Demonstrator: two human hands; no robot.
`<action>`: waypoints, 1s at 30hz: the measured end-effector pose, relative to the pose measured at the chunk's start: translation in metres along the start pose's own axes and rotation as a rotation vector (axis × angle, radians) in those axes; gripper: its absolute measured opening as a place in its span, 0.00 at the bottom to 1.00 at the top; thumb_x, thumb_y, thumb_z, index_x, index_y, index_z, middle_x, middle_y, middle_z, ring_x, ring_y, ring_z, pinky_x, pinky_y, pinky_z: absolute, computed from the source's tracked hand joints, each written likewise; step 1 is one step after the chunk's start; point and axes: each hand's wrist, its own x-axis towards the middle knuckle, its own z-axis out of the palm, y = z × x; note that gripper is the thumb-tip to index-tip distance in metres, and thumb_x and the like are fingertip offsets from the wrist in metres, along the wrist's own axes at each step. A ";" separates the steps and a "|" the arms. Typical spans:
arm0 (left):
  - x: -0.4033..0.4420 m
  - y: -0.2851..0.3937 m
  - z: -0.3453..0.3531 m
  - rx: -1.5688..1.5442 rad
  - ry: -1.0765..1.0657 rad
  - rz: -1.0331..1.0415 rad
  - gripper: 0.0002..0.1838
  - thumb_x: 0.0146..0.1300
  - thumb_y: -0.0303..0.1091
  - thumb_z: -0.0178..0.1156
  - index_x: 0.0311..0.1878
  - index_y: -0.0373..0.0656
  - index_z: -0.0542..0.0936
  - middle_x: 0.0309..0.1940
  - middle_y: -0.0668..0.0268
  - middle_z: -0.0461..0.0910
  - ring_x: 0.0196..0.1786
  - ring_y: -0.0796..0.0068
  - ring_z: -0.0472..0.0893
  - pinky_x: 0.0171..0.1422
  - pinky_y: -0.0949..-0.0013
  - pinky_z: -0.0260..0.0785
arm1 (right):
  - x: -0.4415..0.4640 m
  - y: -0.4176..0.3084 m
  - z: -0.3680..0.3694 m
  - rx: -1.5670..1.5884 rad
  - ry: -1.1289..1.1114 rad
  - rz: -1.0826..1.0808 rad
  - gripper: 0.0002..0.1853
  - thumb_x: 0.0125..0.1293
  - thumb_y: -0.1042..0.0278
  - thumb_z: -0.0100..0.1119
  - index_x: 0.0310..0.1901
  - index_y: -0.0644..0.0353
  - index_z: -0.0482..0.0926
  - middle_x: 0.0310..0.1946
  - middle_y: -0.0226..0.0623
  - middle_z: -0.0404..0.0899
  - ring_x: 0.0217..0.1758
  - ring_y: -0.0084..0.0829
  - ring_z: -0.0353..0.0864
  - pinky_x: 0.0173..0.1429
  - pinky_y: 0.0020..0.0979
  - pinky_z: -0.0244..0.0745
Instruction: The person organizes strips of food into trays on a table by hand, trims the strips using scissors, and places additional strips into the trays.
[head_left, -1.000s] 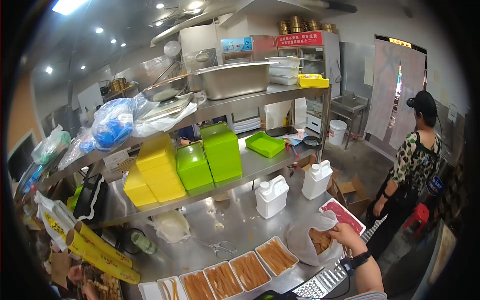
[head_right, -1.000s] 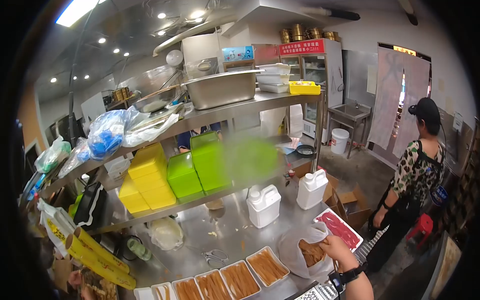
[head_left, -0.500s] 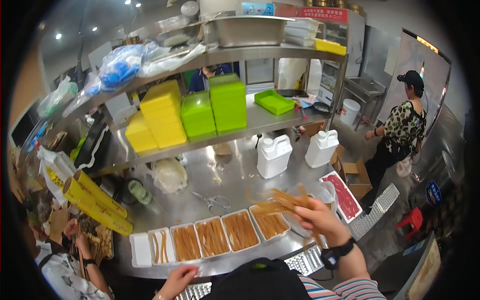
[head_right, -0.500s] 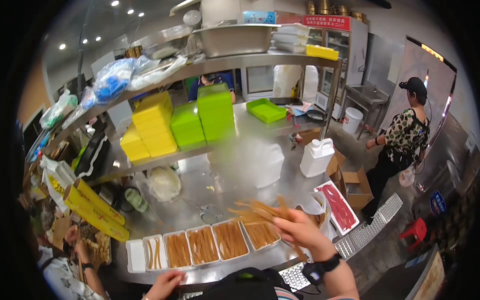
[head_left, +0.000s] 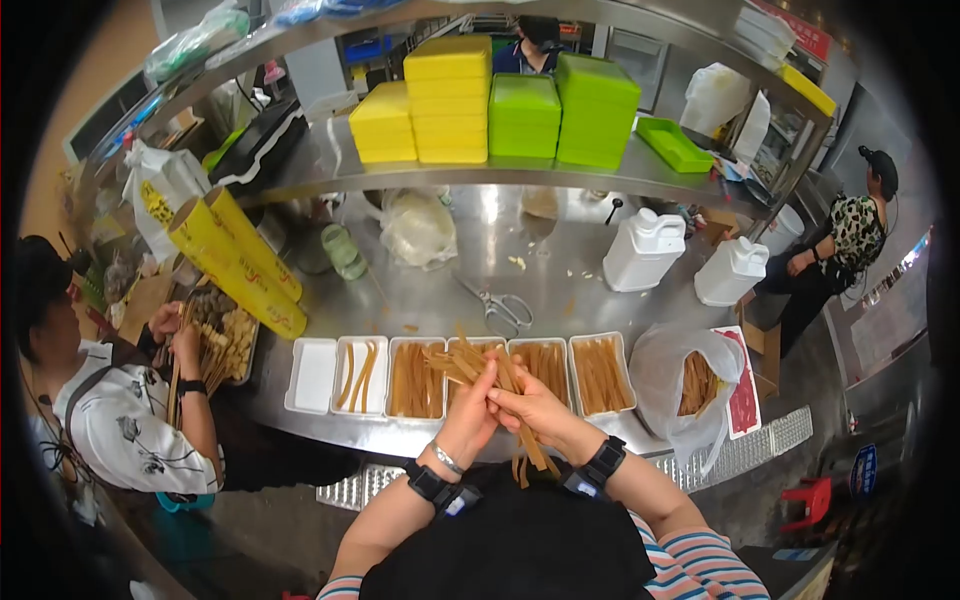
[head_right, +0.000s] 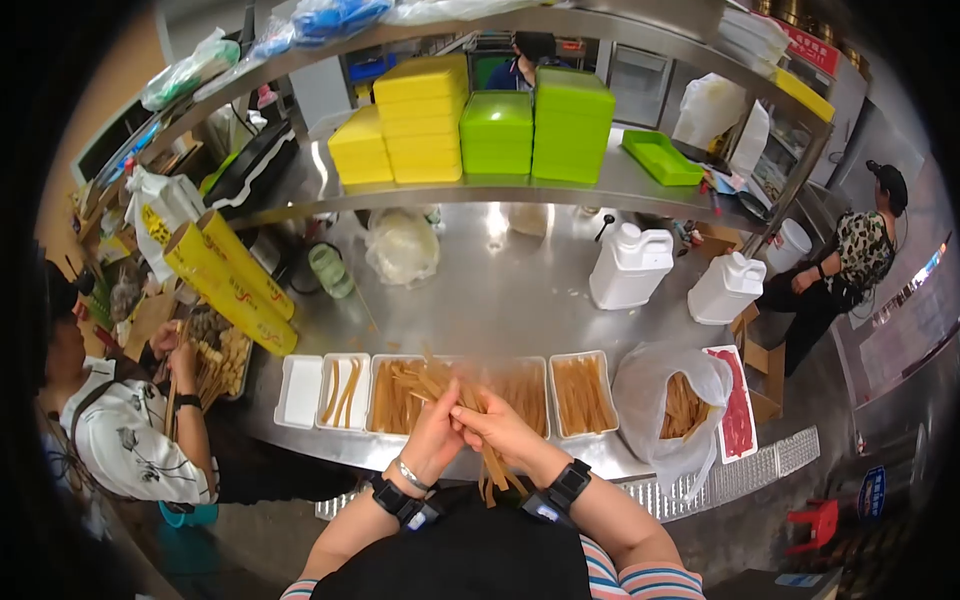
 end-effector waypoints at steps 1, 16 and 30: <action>-0.003 0.003 0.002 -0.017 0.021 -0.004 0.25 0.68 0.45 0.52 0.62 0.40 0.66 0.52 0.61 0.75 0.46 0.76 0.78 0.39 0.74 0.76 | 0.003 0.006 0.002 -0.053 0.027 -0.004 0.18 0.65 0.67 0.57 0.53 0.61 0.65 0.29 0.27 0.71 0.21 0.15 0.66 0.25 0.18 0.61; 0.003 0.040 -0.066 -0.244 0.179 0.298 0.11 0.70 0.43 0.49 0.36 0.48 0.68 0.25 0.74 0.64 0.26 0.83 0.64 0.35 0.73 0.66 | 0.000 0.001 -0.020 -0.075 0.066 0.174 0.12 0.69 0.62 0.50 0.48 0.60 0.71 0.19 0.25 0.67 0.15 0.12 0.58 0.18 0.16 0.50; -0.028 -0.011 -0.037 -0.046 -0.016 -0.135 0.21 0.71 0.46 0.46 0.59 0.42 0.67 0.50 0.58 0.76 0.51 0.58 0.79 0.48 0.55 0.76 | 0.053 0.028 -0.003 -0.388 0.252 -0.194 0.12 0.72 0.61 0.46 0.44 0.60 0.73 0.28 0.27 0.70 0.23 0.17 0.69 0.27 0.18 0.66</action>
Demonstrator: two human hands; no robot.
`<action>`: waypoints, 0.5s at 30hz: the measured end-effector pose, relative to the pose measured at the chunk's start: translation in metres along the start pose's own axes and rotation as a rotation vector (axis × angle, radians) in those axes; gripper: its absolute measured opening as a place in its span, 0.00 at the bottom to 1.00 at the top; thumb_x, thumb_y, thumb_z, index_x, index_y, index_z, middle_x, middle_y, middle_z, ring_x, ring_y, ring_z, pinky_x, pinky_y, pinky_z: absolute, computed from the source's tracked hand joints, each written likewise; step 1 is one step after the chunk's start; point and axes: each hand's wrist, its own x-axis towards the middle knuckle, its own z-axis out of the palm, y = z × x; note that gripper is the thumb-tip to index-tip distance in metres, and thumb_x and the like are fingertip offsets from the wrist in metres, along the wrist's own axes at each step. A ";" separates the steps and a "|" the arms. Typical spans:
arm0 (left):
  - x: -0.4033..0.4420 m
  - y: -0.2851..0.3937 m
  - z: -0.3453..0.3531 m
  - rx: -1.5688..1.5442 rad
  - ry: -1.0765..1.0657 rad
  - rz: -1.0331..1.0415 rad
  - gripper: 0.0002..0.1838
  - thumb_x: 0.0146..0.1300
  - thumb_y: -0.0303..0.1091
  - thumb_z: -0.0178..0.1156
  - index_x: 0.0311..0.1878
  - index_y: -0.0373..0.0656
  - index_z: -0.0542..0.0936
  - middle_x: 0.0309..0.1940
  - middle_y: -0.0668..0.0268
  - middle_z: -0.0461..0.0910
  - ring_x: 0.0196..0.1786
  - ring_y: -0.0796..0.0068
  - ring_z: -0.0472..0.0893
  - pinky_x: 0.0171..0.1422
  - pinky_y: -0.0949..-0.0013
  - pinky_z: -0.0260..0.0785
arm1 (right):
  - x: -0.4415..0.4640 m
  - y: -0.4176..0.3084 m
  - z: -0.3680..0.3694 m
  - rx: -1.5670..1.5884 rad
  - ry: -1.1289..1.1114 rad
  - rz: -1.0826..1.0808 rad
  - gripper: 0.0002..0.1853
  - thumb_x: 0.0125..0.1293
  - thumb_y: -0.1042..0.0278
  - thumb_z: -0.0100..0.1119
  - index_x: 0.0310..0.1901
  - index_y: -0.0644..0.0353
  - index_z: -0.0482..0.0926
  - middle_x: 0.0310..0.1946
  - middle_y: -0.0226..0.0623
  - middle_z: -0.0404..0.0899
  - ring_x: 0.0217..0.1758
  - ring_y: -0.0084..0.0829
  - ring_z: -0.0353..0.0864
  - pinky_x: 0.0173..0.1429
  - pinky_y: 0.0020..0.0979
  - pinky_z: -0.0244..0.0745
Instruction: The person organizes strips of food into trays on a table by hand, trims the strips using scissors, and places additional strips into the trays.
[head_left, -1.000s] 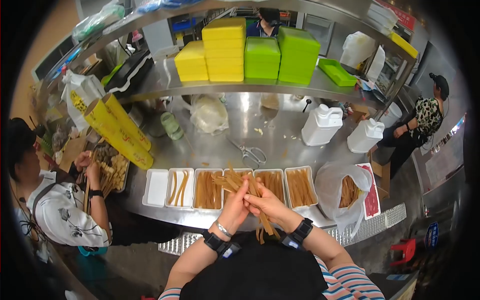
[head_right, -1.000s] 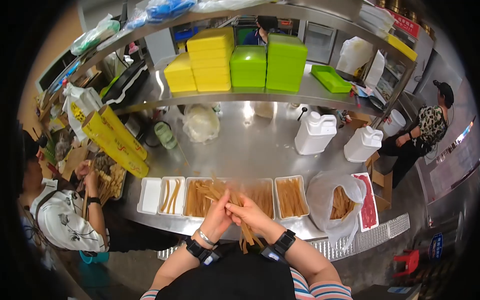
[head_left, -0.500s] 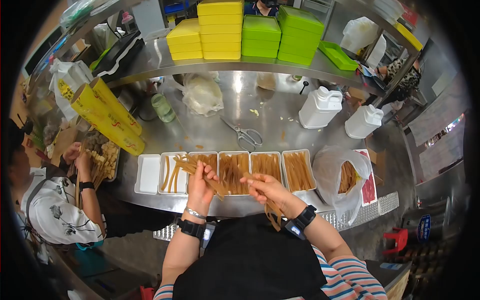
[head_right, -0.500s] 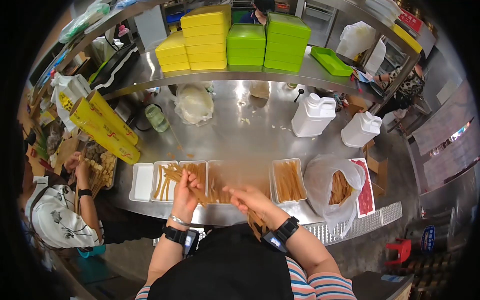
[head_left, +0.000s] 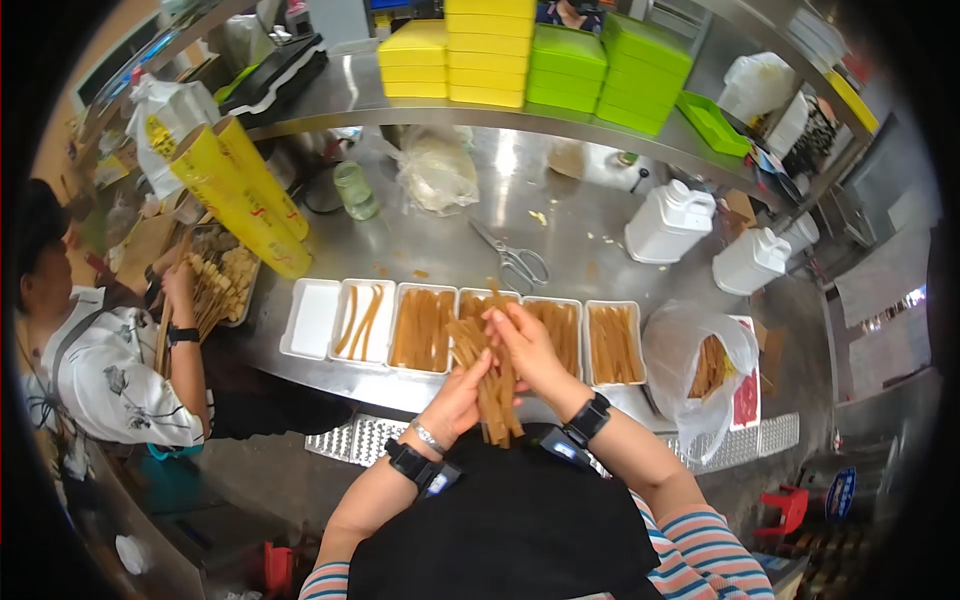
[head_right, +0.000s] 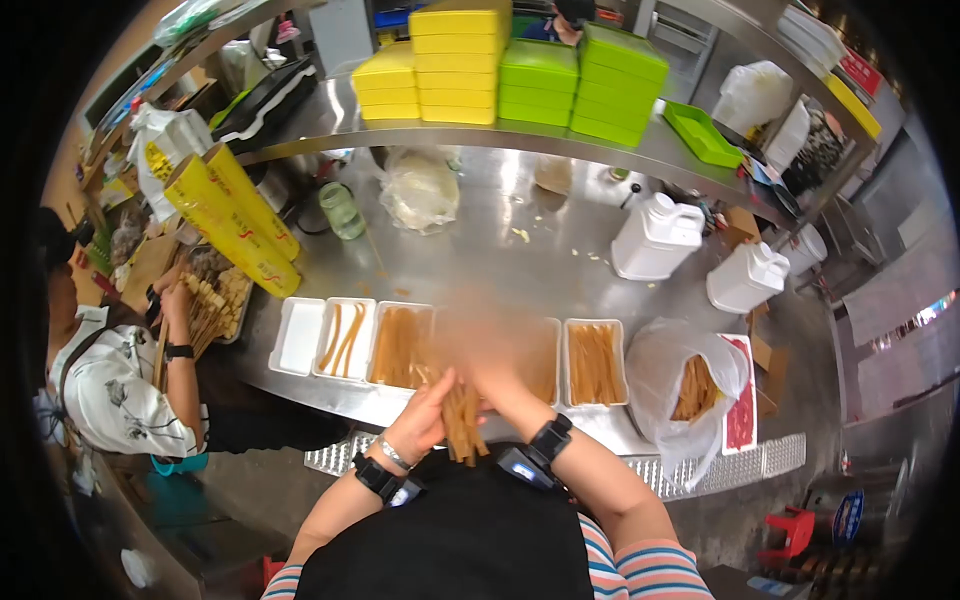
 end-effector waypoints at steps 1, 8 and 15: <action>-0.003 0.002 0.007 0.022 0.012 0.007 0.18 0.70 0.45 0.49 0.55 0.42 0.68 0.48 0.60 0.75 0.44 0.63 0.81 0.43 0.61 0.78 | 0.002 0.005 -0.003 -0.050 -0.024 0.025 0.13 0.72 0.60 0.46 0.44 0.61 0.74 0.31 0.29 0.71 0.30 0.18 0.71 0.35 0.20 0.70; -0.006 -0.007 0.014 0.250 0.118 0.006 0.13 0.66 0.38 0.56 0.49 0.42 0.71 0.38 0.66 0.78 0.31 0.75 0.79 0.33 0.71 0.76 | -0.003 0.013 -0.010 0.021 -0.047 -0.139 0.16 0.71 0.56 0.47 0.45 0.61 0.75 0.37 0.30 0.74 0.44 0.21 0.70 0.52 0.24 0.67; -0.001 -0.012 0.008 0.284 0.086 -0.009 0.08 0.62 0.32 0.61 0.42 0.40 0.75 0.32 0.67 0.79 0.28 0.79 0.77 0.30 0.76 0.72 | -0.003 -0.003 -0.041 -0.027 -0.057 -0.011 0.15 0.66 0.55 0.56 0.39 0.58 0.82 0.31 0.23 0.74 0.35 0.15 0.66 0.40 0.20 0.63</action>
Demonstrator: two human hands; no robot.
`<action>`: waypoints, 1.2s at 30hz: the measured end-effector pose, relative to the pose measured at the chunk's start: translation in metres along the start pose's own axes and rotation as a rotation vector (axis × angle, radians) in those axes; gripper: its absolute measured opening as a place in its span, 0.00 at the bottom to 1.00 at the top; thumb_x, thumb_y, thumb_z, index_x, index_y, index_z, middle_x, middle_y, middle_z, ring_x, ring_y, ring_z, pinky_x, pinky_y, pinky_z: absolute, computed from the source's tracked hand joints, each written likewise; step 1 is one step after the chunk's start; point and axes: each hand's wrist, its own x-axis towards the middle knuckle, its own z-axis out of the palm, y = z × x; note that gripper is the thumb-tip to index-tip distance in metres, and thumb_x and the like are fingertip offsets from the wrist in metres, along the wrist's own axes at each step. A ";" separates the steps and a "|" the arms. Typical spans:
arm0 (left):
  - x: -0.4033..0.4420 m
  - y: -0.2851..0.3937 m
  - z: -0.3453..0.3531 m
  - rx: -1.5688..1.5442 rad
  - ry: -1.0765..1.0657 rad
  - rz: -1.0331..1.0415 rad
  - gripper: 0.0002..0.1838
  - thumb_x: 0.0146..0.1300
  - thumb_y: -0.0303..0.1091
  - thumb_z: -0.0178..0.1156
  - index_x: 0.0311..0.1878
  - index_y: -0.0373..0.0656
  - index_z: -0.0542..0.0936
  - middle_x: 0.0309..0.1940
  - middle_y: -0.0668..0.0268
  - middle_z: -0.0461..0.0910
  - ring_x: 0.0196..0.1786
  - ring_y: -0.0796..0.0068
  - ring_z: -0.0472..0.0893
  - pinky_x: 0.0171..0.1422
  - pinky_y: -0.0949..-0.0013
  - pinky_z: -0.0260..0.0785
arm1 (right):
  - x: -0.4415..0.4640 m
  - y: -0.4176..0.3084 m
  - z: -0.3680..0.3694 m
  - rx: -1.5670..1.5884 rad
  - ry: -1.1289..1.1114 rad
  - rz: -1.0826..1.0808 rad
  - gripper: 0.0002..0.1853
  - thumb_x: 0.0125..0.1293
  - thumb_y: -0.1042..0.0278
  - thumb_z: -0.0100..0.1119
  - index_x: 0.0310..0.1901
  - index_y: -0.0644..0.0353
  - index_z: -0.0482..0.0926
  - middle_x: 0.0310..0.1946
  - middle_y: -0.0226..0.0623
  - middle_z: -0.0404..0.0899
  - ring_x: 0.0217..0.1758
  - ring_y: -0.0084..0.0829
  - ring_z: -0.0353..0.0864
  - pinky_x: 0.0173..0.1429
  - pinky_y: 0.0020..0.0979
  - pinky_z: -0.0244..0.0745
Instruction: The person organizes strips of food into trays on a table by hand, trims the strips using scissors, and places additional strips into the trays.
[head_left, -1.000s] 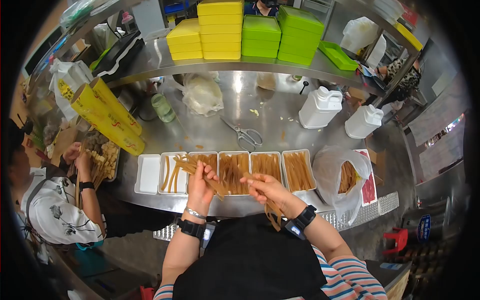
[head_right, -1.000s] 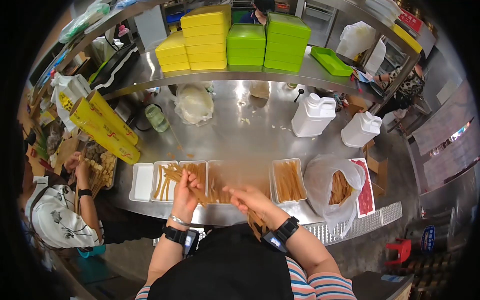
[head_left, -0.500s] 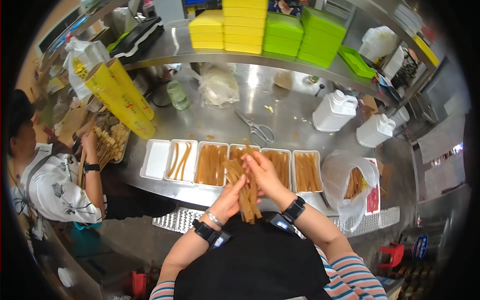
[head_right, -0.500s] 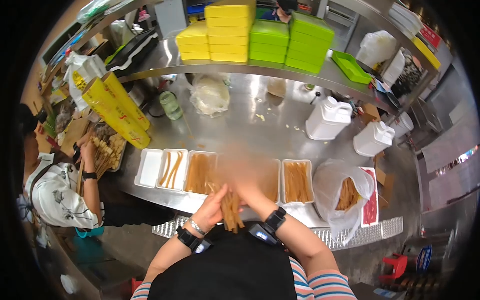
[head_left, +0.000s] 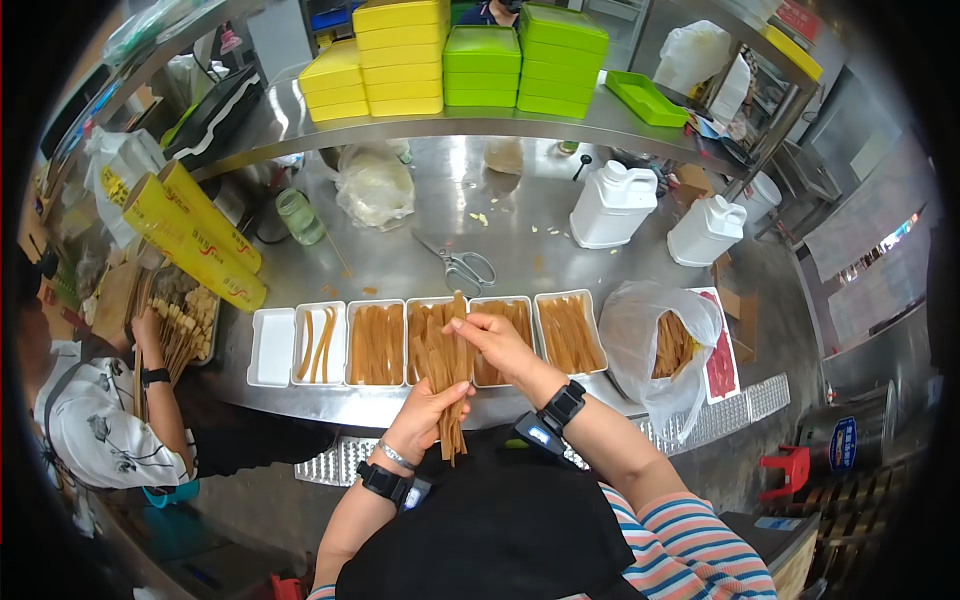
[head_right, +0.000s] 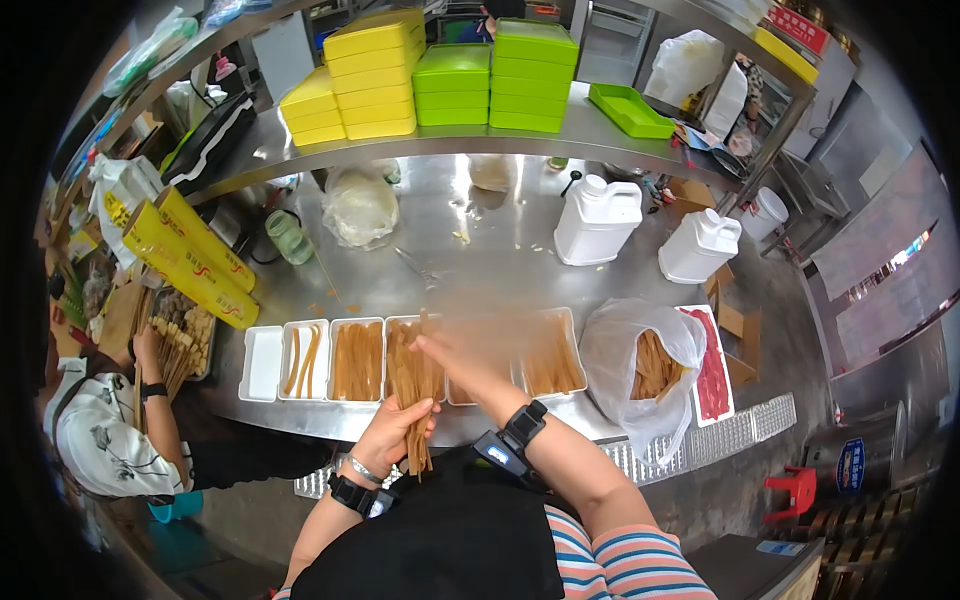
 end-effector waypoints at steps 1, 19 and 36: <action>0.002 -0.002 -0.002 0.005 0.019 0.019 0.08 0.62 0.31 0.61 0.42 0.40 0.76 0.32 0.67 0.79 0.27 0.79 0.77 0.30 0.76 0.72 | 0.002 0.001 -0.006 0.001 0.007 -0.002 0.15 0.66 0.55 0.56 0.39 0.58 0.82 0.31 0.23 0.74 0.35 0.15 0.66 0.40 0.20 0.63; 0.011 -0.009 0.007 0.015 0.272 0.243 0.11 0.60 0.28 0.63 0.45 0.43 0.75 0.32 0.70 0.79 0.29 0.80 0.79 0.31 0.77 0.73 | -0.011 0.020 -0.009 0.018 0.025 -0.023 0.07 0.64 0.67 0.57 0.41 0.60 0.77 0.26 0.25 0.75 0.27 0.14 0.70 0.31 0.18 0.65; -0.006 -0.018 -0.016 -0.050 0.303 0.170 0.09 0.61 0.28 0.62 0.43 0.44 0.75 0.33 0.71 0.79 0.28 0.81 0.77 0.31 0.78 0.73 | -0.014 0.035 0.012 0.623 -0.036 0.149 0.11 0.68 0.63 0.52 0.44 0.60 0.78 0.28 0.25 0.75 0.31 0.15 0.71 0.35 0.19 0.67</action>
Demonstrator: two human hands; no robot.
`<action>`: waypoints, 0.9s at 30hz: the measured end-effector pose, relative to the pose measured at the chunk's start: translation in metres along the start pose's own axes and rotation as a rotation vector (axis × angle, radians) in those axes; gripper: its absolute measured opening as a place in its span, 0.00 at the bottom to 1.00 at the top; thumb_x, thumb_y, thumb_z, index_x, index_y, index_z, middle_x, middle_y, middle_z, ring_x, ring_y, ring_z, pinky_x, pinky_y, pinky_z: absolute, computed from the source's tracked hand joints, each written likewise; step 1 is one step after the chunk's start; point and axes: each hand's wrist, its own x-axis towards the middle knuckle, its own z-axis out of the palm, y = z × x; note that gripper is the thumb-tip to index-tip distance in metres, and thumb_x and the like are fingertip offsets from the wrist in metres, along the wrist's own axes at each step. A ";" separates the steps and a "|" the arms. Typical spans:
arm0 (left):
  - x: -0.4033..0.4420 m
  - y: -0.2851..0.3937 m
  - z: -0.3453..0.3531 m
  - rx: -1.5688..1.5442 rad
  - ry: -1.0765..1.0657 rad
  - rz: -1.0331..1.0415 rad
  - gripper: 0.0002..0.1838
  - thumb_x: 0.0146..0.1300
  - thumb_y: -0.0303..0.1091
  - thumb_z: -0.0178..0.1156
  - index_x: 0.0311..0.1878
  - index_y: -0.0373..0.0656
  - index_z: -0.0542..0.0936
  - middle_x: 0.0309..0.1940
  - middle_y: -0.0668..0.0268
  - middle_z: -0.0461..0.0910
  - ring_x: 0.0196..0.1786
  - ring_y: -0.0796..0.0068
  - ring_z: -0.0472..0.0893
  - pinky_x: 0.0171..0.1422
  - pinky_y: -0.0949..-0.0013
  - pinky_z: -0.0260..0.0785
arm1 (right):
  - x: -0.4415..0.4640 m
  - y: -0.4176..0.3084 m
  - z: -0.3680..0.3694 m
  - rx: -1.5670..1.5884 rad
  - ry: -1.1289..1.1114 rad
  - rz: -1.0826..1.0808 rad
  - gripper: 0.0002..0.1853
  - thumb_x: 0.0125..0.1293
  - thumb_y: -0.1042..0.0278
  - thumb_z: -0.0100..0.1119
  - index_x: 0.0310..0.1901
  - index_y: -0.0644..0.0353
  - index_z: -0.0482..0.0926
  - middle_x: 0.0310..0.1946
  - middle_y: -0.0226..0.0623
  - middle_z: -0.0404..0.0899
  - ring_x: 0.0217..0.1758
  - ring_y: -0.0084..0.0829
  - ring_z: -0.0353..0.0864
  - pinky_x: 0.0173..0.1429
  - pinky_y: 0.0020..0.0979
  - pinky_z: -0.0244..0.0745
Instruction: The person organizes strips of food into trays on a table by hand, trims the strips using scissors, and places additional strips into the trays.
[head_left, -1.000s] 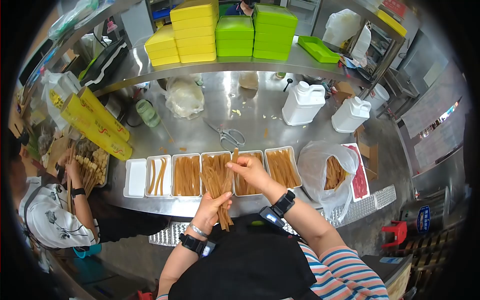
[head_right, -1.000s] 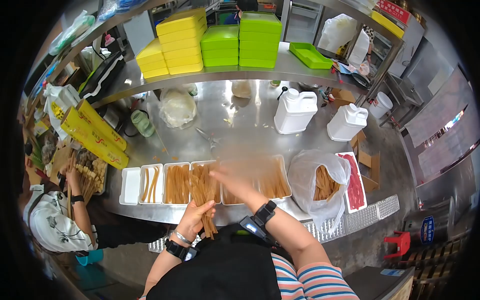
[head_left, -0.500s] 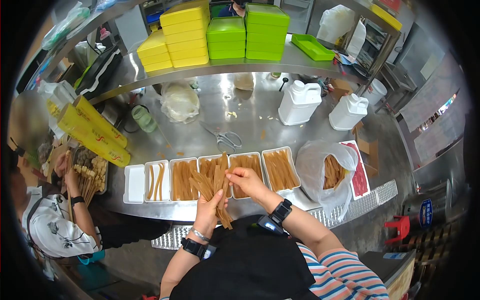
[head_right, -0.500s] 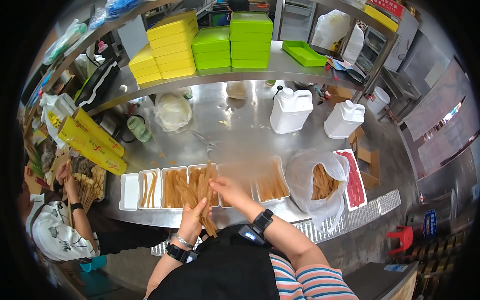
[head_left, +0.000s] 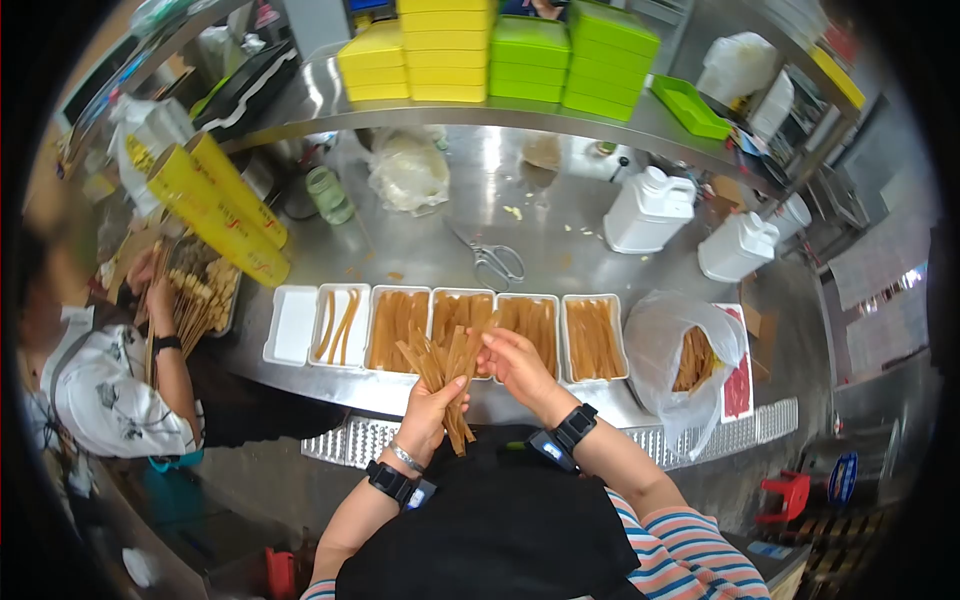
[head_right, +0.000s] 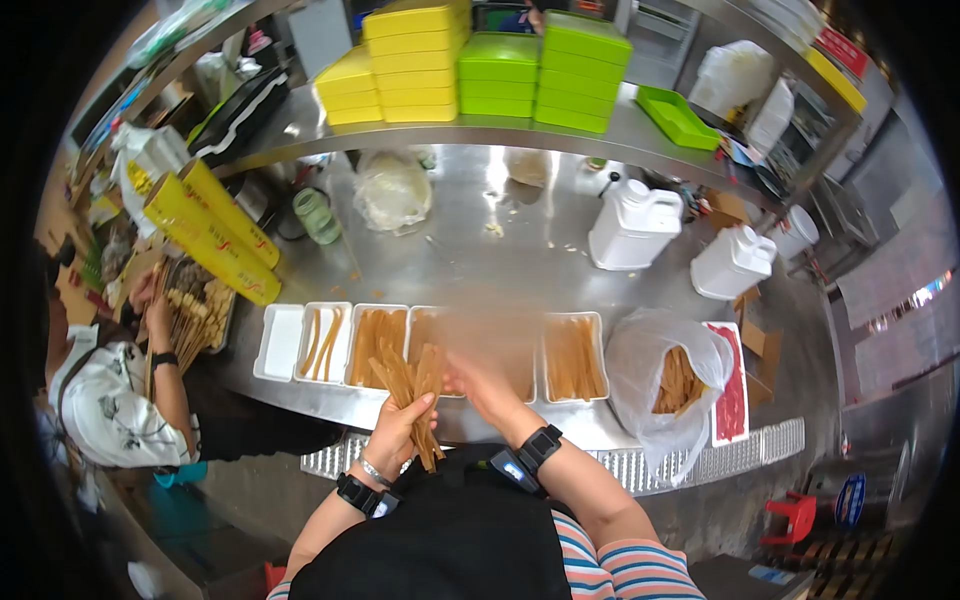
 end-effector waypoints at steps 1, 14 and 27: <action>-0.002 0.001 -0.004 -0.013 0.027 0.009 0.09 0.61 0.28 0.62 0.43 0.44 0.75 0.33 0.71 0.79 0.28 0.81 0.77 0.31 0.78 0.73 | 0.002 0.005 0.003 -0.005 -0.020 0.023 0.11 0.68 0.63 0.52 0.44 0.60 0.78 0.28 0.25 0.75 0.31 0.15 0.71 0.35 0.19 0.67; -0.005 0.060 -0.127 -0.188 0.103 0.062 0.07 0.61 0.27 0.61 0.42 0.42 0.75 0.27 0.71 0.75 0.27 0.81 0.75 0.29 0.76 0.72 | 0.062 0.037 0.064 -0.357 0.192 -0.088 0.07 0.65 0.61 0.59 0.34 0.55 0.78 0.25 0.21 0.74 0.28 0.13 0.70 0.33 0.17 0.65; -0.006 0.126 -0.262 -0.233 0.154 0.099 0.07 0.62 0.28 0.60 0.43 0.42 0.75 0.28 0.71 0.75 0.27 0.82 0.75 0.31 0.76 0.72 | 0.158 0.095 0.155 -0.762 0.114 -0.057 0.09 0.65 0.63 0.58 0.32 0.60 0.79 0.23 0.22 0.73 0.24 0.14 0.66 0.30 0.18 0.62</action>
